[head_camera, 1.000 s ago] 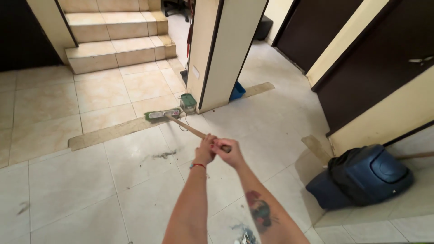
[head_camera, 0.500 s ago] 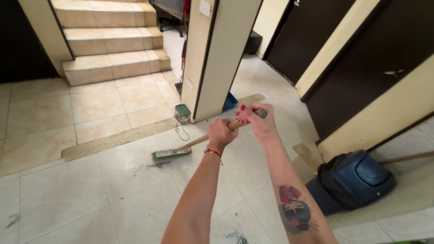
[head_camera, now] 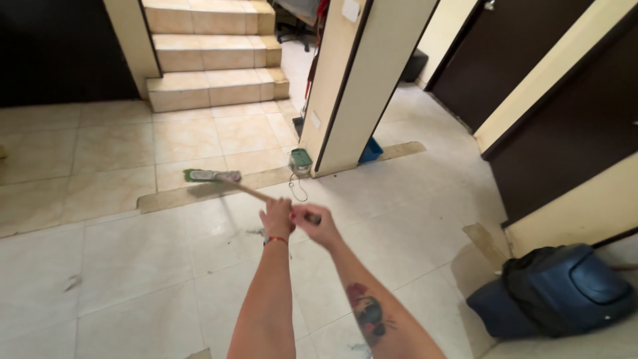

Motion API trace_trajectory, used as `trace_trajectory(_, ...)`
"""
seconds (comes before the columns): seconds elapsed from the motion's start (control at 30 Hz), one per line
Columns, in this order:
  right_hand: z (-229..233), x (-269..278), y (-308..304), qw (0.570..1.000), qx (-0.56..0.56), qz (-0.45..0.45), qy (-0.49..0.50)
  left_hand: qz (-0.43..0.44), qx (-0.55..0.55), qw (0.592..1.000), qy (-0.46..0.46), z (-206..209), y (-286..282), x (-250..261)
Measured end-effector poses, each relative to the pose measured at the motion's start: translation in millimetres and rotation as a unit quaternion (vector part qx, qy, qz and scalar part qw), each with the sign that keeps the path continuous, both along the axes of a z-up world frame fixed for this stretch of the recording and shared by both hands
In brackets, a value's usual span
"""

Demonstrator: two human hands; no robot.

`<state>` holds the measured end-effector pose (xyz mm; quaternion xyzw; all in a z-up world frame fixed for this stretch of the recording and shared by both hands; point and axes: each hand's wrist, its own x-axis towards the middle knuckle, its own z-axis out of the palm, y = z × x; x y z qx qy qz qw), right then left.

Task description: Cleaning the stairs with a mop.

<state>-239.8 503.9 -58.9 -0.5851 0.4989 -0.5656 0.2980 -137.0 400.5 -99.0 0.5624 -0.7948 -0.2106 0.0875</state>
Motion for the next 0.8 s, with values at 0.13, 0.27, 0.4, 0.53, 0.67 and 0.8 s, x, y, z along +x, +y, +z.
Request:
trace_trajectory(0.13, -22, 12, 17, 0.999, 0.032, 0.017, -0.024, -0.004, 0.056, 0.998, 0.009, -64, 8, 13)
trace_trajectory(0.27, 32, 8, 33, 0.994, 0.011, 0.094, 0.049, 0.036, 0.059, 0.991, 0.113, -50, 11, 16)
trace_trajectory(0.4, 126, -8, 71, 0.984, 0.03, 0.108, 0.135, 0.014, 0.072, 0.99, 0.117, 24, 47, 11)
trace_trajectory(0.53, 185, -35, 120, 0.973, 0.074, 0.056, 0.213, -0.006, 0.1, 0.978, 0.182, 30, 77, -26)
trace_trajectory(0.67, 202, -68, 174, 0.969, 0.089, 0.041, 0.228, -0.031, 0.032, 0.979, 0.198, 41, 132, -58)
trace_trajectory(0.8, 207, -96, 245, 0.977, 0.066, 0.057, 0.195, -0.075, 0.006, 0.979, 0.19, 35, 196, -90)
